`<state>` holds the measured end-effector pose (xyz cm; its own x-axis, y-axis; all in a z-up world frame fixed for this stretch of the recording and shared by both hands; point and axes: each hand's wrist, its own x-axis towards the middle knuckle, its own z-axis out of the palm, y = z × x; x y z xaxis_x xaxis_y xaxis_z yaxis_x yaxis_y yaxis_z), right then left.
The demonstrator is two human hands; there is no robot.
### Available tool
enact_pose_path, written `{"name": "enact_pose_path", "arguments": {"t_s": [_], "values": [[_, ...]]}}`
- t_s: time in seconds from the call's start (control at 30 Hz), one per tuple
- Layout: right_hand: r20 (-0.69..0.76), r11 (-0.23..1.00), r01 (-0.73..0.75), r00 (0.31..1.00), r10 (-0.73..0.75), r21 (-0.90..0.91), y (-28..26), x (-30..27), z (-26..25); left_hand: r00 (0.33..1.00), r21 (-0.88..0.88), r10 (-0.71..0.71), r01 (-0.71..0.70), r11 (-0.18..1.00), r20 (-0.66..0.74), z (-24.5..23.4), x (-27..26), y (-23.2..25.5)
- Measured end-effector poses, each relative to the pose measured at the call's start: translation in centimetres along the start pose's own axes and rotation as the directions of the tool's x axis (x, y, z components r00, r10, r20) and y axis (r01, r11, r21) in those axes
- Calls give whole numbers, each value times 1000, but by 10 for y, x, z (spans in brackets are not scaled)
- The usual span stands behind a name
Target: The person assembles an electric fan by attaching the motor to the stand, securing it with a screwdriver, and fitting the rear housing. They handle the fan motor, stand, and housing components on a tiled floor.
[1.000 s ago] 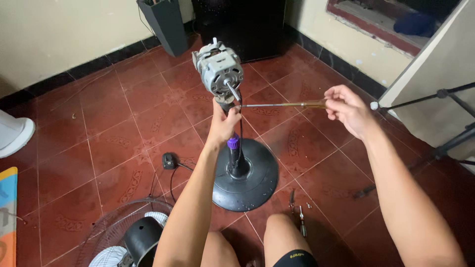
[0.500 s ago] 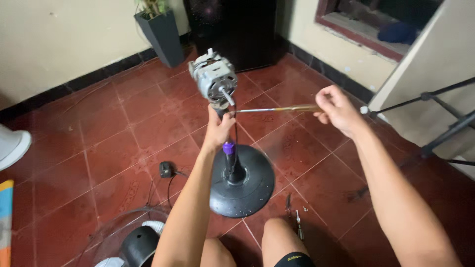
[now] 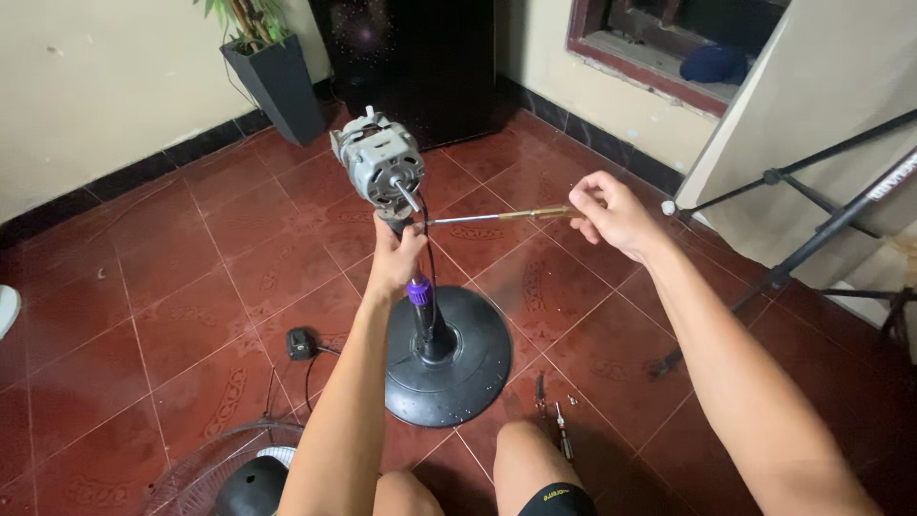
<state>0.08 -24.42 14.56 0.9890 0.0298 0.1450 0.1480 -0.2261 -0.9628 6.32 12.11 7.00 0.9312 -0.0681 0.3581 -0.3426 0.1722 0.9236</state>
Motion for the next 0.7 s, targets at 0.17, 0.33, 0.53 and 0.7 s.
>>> {"name": "enact_pose_path", "arguments": {"t_s": [0.17,0.33,0.53,0.7], "values": [[87,996,18,996,-26,90,-4,-3,0,992,29,122,-122,992,27,-2,0,-5],[-29,994,-80,996,82,74,-7,1,5,998,-62,34,-31,998,58,-6,1,-3],[31,999,-28,999,27,26,-6,0,2,990,-36,-142,143,989,18,-6,-1,2],[139,959,-66,990,28,276,-6,-2,0,998,-81,-15,20,996,62,-7,3,0]]}}
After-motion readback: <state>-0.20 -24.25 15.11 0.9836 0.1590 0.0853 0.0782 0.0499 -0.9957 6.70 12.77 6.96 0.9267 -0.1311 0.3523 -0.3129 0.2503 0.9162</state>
